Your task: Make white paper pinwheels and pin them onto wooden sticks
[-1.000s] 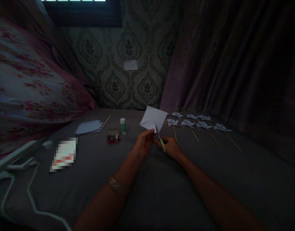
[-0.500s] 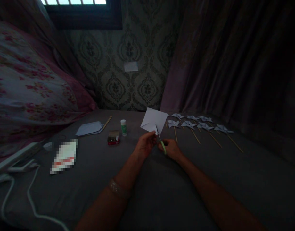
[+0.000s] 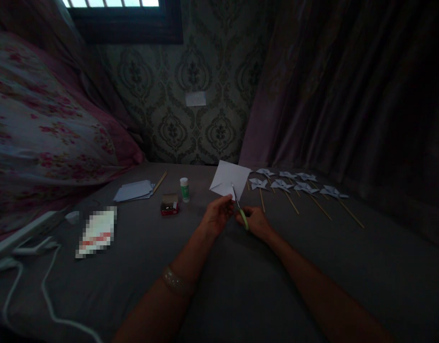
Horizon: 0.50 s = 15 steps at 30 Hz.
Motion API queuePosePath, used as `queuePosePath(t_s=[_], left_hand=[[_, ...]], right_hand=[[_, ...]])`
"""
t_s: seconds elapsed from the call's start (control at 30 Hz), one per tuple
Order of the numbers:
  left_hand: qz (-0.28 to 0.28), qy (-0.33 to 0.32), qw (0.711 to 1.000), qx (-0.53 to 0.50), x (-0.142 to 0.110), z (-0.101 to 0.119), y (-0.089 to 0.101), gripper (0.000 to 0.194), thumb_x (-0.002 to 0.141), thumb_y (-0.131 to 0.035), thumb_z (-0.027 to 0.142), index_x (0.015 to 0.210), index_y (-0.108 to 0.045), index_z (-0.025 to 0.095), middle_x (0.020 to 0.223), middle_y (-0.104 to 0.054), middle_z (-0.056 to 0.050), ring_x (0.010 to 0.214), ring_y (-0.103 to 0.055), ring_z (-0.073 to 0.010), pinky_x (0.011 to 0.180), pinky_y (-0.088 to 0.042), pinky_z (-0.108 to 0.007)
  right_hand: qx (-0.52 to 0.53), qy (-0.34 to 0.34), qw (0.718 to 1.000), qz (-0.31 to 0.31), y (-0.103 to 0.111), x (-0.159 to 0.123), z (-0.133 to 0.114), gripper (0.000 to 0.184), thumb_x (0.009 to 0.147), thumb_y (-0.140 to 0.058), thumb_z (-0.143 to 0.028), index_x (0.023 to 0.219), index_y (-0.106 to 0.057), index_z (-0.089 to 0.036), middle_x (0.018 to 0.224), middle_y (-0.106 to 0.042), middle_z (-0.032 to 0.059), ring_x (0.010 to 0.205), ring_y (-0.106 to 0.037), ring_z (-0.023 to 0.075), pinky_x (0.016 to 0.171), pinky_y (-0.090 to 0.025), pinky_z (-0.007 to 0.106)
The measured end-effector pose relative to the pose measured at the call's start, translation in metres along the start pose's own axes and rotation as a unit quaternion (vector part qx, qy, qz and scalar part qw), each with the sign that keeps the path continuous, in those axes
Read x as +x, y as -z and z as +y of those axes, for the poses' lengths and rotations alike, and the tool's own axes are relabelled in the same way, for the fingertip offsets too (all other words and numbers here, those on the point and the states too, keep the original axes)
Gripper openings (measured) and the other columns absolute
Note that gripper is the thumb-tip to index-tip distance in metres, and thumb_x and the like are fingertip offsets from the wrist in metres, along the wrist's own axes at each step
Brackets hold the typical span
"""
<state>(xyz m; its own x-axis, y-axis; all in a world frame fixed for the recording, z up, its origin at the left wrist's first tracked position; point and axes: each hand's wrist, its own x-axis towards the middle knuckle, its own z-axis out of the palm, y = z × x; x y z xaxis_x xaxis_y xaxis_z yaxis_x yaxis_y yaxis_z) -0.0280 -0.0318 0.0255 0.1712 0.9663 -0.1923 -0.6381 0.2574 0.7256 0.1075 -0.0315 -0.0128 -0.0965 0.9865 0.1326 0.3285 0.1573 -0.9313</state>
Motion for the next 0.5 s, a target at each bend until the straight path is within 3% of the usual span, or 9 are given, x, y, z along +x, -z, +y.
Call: queuePosePath(t_s=[0.5], left_hand=[[-0.007,0.000,1.000,-0.031,0.0007,0.0010,-0.0002,0.011,0.061,-0.072,0.015,0.061,-0.061,0.013,0.055,-0.059,0.001,0.049,-0.052,-0.0067,0.048,-0.037,-0.019]], right_hand=[[-0.019,0.011,1.000,0.007,0.0000,0.0024,0.0055,0.025,0.060,-0.058,-0.040,0.050,-0.052,-0.018,0.048,-0.047,-0.0035,0.047,-0.039,0.0093,0.046,-0.028,0.024]])
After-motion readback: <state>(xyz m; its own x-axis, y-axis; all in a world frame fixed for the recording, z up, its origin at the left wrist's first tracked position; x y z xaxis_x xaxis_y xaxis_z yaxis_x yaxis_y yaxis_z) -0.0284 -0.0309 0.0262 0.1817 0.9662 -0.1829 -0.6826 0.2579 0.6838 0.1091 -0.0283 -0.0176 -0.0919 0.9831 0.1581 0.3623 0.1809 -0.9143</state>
